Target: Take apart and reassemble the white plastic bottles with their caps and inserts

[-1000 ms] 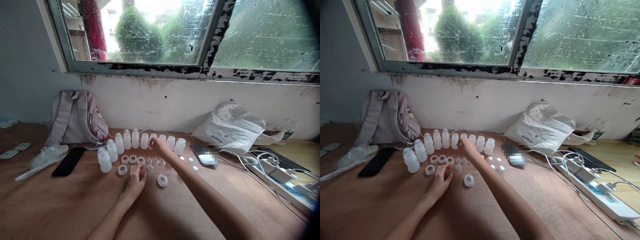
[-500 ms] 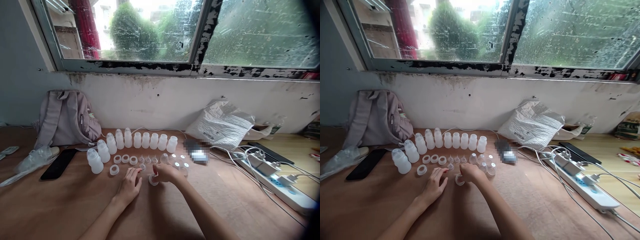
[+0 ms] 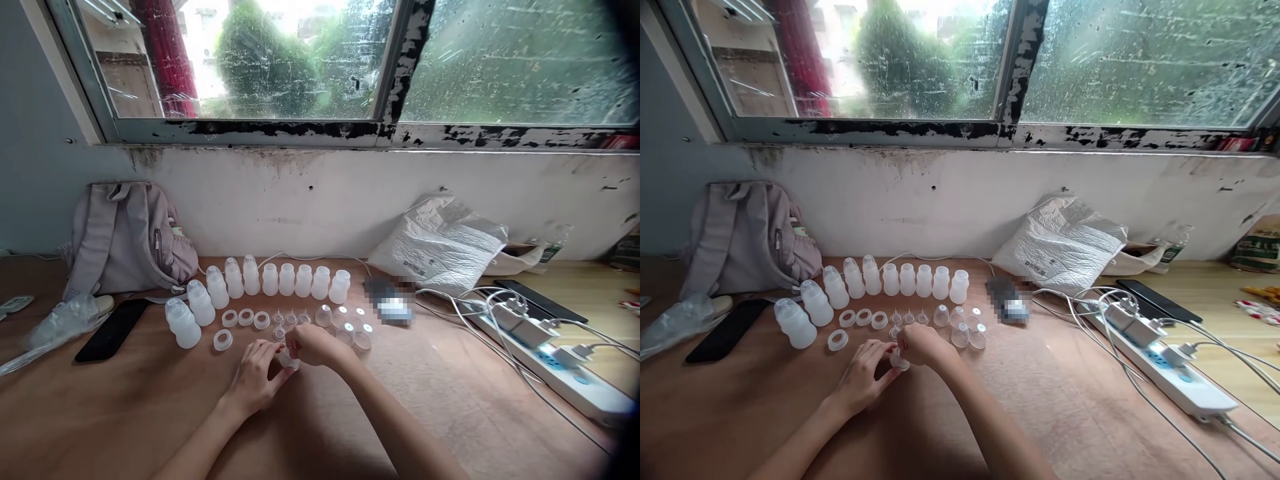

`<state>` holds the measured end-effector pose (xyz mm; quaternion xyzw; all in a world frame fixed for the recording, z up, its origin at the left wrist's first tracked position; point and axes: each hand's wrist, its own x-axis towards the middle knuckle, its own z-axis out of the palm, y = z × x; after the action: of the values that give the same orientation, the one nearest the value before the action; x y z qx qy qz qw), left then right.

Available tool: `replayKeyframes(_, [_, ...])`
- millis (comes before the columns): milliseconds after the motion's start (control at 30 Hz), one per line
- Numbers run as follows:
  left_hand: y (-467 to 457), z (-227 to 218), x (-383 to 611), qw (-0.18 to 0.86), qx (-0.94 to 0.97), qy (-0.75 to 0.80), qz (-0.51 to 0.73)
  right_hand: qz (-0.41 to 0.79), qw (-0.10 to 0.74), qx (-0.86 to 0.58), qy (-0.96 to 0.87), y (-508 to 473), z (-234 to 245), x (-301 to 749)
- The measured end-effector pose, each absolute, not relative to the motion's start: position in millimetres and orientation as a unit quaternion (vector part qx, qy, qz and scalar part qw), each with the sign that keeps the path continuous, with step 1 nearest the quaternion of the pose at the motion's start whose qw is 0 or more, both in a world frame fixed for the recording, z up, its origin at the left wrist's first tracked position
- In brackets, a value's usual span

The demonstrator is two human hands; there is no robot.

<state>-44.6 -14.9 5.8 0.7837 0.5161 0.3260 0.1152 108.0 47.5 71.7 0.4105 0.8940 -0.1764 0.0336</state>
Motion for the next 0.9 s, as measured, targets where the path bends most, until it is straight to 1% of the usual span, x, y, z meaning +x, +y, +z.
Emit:
replayKeyframes(133, [-15, 6, -43, 0.101, 0.783, 0.524, 0.319, -0.183, 0.028, 0.405, 0.895, 44, 73, 105])
replayKeyframes(367, [-10, 4, -48, 0.078, 0.758, 0.548, 0.346, -0.199, -0.032, 0.421, 0.885, 47, 60, 100])
replayKeyframes(467, [-8, 0, -50, 0.080, 0.756, 0.545, 0.353, -0.185, -0.080, 0.440, 0.875, 51, 55, 99])
replayKeyframes(567, [-7, -6, -50, 0.062, 0.747, 0.549, 0.369, -0.200, -0.128, 0.437, 0.868, 53, 52, 98])
replayKeyframes(700, [-6, -10, -49, 0.028, 0.728, 0.557, 0.400, -0.247, -0.141, 0.395, 0.874, 54, 50, 97])
replayKeyframes(900, [-7, -2, -51, 0.057, 0.761, 0.531, 0.369, -0.275, -0.161, 0.356, 0.879, 52, 44, 93])
